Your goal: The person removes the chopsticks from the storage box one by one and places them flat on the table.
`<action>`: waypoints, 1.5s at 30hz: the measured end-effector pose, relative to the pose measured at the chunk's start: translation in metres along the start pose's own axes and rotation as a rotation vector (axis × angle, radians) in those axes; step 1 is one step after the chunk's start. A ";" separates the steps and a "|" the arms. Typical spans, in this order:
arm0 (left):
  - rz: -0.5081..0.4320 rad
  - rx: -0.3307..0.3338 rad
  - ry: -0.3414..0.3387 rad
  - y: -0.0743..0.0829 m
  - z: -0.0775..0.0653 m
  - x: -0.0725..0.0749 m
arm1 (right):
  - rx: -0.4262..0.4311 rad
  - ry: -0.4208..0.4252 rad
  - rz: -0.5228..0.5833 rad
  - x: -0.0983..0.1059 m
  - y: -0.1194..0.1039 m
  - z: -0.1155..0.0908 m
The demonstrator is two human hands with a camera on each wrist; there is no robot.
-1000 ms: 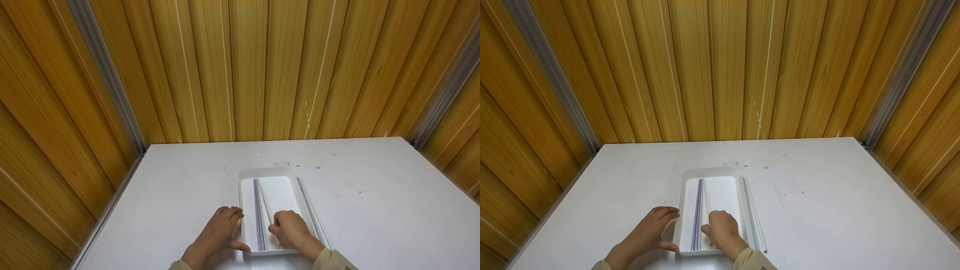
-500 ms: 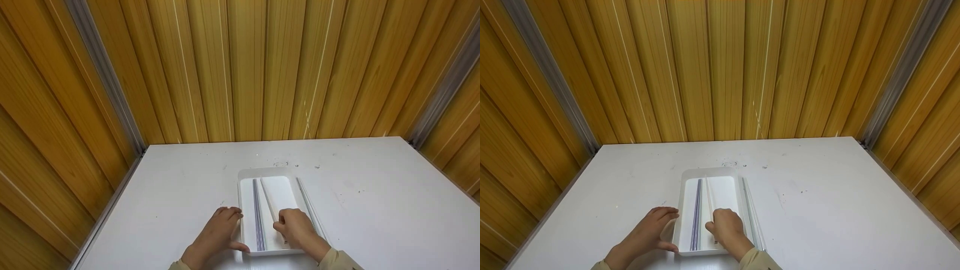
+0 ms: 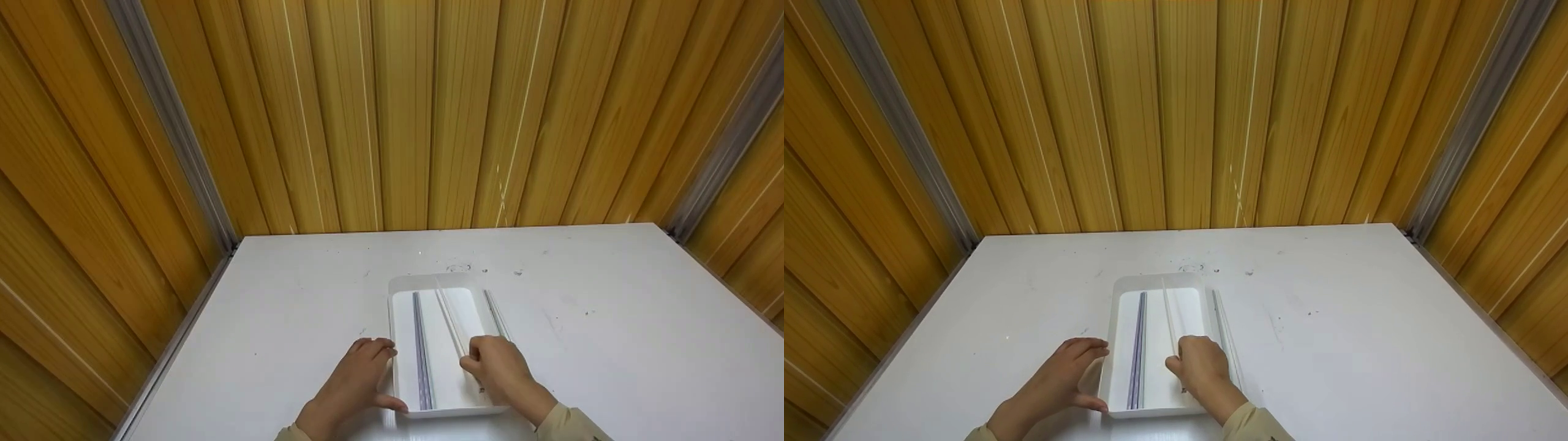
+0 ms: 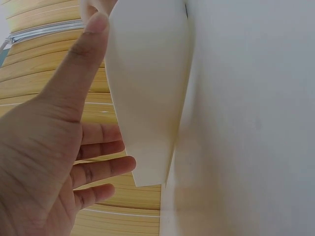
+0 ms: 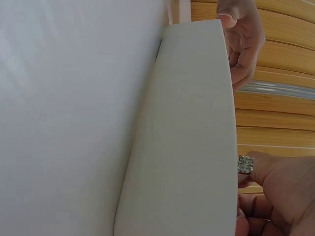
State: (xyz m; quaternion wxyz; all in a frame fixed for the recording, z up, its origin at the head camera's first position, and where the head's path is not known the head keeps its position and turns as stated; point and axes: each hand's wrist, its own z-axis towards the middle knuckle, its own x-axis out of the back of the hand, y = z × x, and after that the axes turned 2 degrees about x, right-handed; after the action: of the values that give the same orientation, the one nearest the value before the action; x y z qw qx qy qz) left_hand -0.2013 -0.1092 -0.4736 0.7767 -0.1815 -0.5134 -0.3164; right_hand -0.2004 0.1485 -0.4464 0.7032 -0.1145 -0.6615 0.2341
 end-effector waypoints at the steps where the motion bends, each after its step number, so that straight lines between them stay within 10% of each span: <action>1: -0.001 0.000 -0.001 0.000 0.000 0.000 | 0.002 0.005 -0.005 0.001 0.001 -0.001; 45: 0.049 -0.027 0.050 -0.001 -0.001 -0.002 | -0.085 0.046 -0.019 0.029 0.034 -0.005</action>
State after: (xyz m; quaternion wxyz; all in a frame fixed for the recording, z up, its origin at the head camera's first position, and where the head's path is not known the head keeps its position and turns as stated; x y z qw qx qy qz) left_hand -0.2015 -0.1099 -0.4757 0.7944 -0.1962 -0.4850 -0.3086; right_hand -0.2016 0.1927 -0.4372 0.7149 -0.1434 -0.6556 0.1965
